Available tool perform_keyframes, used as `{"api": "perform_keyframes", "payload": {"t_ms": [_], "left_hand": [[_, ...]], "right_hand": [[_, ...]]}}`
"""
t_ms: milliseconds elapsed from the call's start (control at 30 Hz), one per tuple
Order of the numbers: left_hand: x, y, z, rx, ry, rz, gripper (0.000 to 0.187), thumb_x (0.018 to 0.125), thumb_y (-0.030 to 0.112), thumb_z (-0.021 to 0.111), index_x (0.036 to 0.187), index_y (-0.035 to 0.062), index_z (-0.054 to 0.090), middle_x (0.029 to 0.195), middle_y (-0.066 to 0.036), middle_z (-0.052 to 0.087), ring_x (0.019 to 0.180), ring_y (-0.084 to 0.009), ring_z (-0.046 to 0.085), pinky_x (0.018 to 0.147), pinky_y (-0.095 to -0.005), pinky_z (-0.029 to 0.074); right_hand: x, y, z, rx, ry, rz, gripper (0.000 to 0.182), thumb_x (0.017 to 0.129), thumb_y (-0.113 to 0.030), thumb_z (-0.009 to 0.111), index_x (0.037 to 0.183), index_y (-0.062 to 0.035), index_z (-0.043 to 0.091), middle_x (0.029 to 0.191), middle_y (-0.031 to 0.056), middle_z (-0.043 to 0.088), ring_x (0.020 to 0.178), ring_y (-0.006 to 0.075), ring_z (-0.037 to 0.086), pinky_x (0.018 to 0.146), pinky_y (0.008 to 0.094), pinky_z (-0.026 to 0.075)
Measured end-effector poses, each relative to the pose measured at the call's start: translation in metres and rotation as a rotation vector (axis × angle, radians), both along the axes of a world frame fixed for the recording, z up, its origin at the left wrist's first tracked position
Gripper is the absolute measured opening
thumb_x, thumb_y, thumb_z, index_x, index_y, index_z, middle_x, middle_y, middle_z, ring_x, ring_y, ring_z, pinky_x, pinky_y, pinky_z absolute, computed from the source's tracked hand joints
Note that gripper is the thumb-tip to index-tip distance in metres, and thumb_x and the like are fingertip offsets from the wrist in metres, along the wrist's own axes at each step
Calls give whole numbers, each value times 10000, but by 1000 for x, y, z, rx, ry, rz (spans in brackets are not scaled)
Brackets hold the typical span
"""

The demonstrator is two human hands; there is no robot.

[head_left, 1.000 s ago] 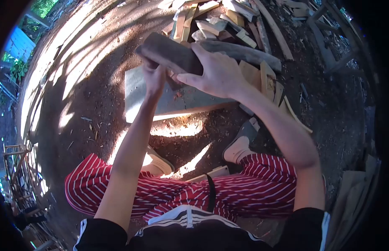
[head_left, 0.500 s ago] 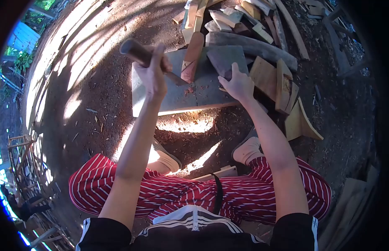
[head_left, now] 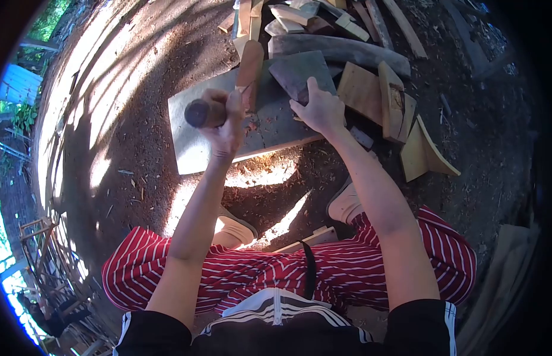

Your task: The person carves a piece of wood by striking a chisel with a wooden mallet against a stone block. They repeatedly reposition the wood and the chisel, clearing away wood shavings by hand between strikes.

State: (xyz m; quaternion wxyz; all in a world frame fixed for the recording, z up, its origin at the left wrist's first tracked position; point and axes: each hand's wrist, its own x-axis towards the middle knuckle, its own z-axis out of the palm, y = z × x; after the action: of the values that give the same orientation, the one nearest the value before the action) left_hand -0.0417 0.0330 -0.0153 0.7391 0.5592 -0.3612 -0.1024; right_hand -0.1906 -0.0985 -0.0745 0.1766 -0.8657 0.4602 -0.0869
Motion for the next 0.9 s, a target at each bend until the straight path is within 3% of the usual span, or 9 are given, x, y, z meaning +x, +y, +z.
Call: {"api": "perform_keyframes", "payload": {"t_ms": [267, 367, 467, 667, 800, 867, 900], "left_hand": [[11, 12, -14, -35, -140, -141, 169, 934, 156, 574, 909, 38, 455, 624, -60, 546, 487, -110, 491, 481, -271, 429], [11, 9, -16, -169, -20, -198, 217, 900, 142, 663, 925, 42, 473, 695, -46, 550, 573, -92, 532, 516, -244, 425], [12, 6, -15, -86, -122, -111, 219, 935, 203, 587, 921, 28, 456, 622, -64, 551, 478, -111, 500, 473, -270, 437], [19, -6, -14, -100, -31, -31, 163, 900, 138, 591, 903, 23, 477, 598, -64, 539, 434, -107, 484, 408, -260, 399], [25, -12, -37, -144, -178, 36, 110, 867, 69, 597, 887, 13, 504, 593, -50, 520, 431, -97, 485, 373, -262, 376], [23, -11, -36, -48, 1, 2, 180, 749, 61, 766, 857, 64, 622, 793, -20, 645, 651, -110, 621, 625, -256, 487], [24, -15, -34, -58, 0, 4, 180, 749, 61, 766, 857, 64, 622, 793, -20, 645, 651, -110, 621, 625, -256, 487]], "right_hand": [[0, 3, -2, -23, -8, 6, 550, 748, -435, 693, 1099, -70, 479, 755, 173, 695, 729, 371, 698, 656, 489, 544], [1, 3, -2, -37, -35, 9, 543, 744, -437, 695, 1089, -78, 477, 742, 169, 692, 730, 372, 696, 663, 492, 542], [0, 3, 3, 31, -35, -2, 537, 744, -435, 694, 1079, -77, 475, 745, 167, 691, 730, 375, 694, 664, 493, 541], [2, 2, 1, 11, 6, 26, 556, 743, -441, 701, 1091, -73, 470, 747, 165, 693, 731, 380, 693, 662, 497, 538], [1, -1, 0, 14, 35, 58, 664, 762, -516, 695, 1170, -52, 455, 808, 217, 688, 747, 419, 681, 654, 514, 539], [-1, -15, 5, 21, 71, 78, 735, 767, -538, 693, 1228, -20, 452, 868, 230, 696, 749, 423, 686, 664, 511, 542], [1, -31, 12, 164, -130, 106, 712, 748, -525, 713, 1209, -26, 498, 844, 200, 695, 747, 355, 694, 676, 477, 545]]}}
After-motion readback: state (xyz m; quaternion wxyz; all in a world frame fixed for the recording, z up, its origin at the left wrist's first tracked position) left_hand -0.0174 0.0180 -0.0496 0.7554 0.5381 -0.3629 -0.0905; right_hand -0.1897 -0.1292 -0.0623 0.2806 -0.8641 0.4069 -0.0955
